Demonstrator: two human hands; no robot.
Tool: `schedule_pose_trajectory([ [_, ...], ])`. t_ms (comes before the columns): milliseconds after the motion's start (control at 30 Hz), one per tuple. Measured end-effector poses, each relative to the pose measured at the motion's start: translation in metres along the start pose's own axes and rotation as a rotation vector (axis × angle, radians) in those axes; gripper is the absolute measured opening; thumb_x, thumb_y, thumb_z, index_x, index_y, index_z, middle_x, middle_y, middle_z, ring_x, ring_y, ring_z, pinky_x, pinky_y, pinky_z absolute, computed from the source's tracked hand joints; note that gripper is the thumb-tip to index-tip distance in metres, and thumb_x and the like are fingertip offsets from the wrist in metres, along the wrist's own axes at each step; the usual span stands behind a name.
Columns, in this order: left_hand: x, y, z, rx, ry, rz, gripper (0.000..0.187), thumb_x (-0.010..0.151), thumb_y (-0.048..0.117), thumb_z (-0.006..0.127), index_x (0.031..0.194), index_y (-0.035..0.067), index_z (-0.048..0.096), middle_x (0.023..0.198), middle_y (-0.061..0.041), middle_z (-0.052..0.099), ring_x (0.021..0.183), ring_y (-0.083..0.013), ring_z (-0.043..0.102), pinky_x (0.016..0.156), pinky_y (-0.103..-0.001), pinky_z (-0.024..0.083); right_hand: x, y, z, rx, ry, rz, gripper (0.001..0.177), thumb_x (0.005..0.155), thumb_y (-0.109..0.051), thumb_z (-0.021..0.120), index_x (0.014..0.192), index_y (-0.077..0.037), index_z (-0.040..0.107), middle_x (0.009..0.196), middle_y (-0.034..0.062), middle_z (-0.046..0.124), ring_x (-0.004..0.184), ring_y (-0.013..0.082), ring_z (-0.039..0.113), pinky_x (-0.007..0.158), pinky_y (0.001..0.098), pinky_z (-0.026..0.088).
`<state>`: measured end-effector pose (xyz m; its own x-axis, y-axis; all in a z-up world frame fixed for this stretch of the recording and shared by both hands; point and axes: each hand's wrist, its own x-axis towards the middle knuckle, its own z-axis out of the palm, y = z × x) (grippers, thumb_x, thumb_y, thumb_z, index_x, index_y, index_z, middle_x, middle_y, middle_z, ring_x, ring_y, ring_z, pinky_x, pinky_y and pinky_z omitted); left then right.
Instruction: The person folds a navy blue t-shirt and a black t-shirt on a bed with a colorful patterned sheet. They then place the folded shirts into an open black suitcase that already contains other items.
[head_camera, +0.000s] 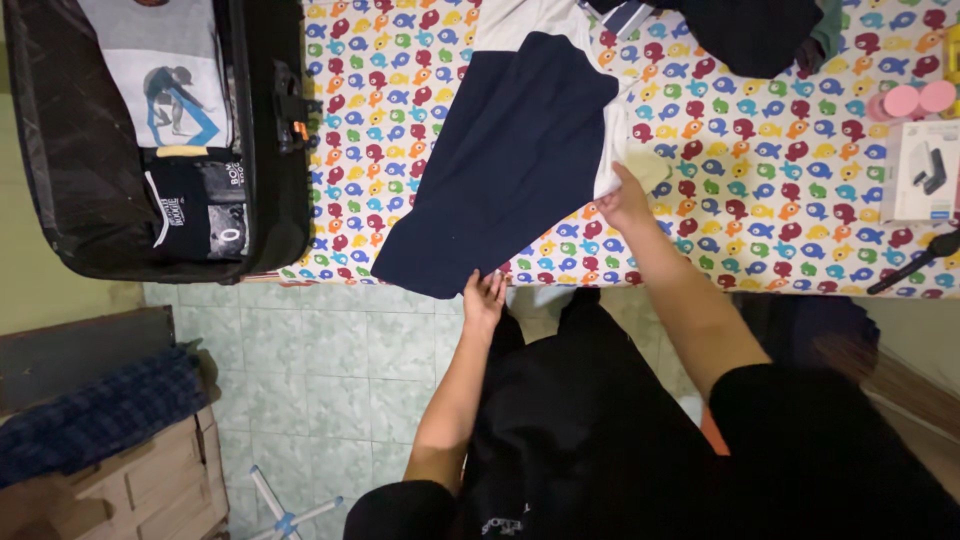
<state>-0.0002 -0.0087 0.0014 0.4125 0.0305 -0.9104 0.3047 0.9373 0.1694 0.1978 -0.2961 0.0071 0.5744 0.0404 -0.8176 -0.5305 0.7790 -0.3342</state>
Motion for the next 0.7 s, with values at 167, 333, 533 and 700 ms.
schedule_pose_trajectory([
  [167, -0.042, -0.02, 0.024, 0.798, -0.206, 0.568, 0.052, 0.092, 0.019, 0.074, 0.134, -0.001, 0.05, 0.117, -0.019, 0.056, 0.099, -0.0283, 0.058, 0.084, -0.036, 0.05, -0.056, -0.004, 0.012, -0.388, -0.135, -0.03, 0.038, 0.095, -0.03, 0.063, 0.124, -0.007, 0.056, 0.103, 0.0076, 0.067, 0.092, 0.0207, 0.065, 0.087, 0.0404, 0.055],
  [333, -0.147, 0.006, 0.098, 1.443, -0.475, 1.278, 0.086, 0.077, 0.021, 0.088, 0.145, -0.005, 0.042, 0.135, -0.026, 0.051, 0.12, -0.0423, 0.055, 0.101, -0.047, 0.048, -0.165, 0.031, 0.044, -0.528, -0.212, 0.102, 0.035, 0.108, -0.024, 0.059, 0.125, 0.005, 0.051, 0.099, 0.0162, 0.066, 0.095, 0.0266, 0.067, 0.092, 0.0365, 0.059],
  [533, -0.166, 0.025, 0.132, 1.509, -0.616, 1.297, 0.083, 0.078, 0.014, 0.082, 0.147, -0.006, 0.04, 0.136, -0.028, 0.05, 0.123, -0.0467, 0.054, 0.103, -0.048, 0.047, -0.216, 0.087, 0.065, -0.449, -0.454, -0.146, 0.035, 0.105, -0.029, 0.059, 0.128, -0.003, 0.058, 0.106, 0.008, 0.069, 0.101, 0.0189, 0.064, 0.092, 0.0365, 0.053],
  [700, -0.145, 0.043, 0.113, 1.347, -0.632, 1.291, 0.047, 0.092, 0.006, 0.068, 0.135, -0.005, 0.053, 0.127, -0.025, 0.058, 0.118, -0.042, 0.06, 0.101, -0.044, 0.05, -0.205, 0.114, 0.073, -0.435, -0.443, -0.23, 0.038, 0.104, -0.028, 0.058, 0.131, -0.001, 0.059, 0.117, 0.0075, 0.07, 0.109, 0.0168, 0.065, 0.098, 0.0353, 0.051],
])
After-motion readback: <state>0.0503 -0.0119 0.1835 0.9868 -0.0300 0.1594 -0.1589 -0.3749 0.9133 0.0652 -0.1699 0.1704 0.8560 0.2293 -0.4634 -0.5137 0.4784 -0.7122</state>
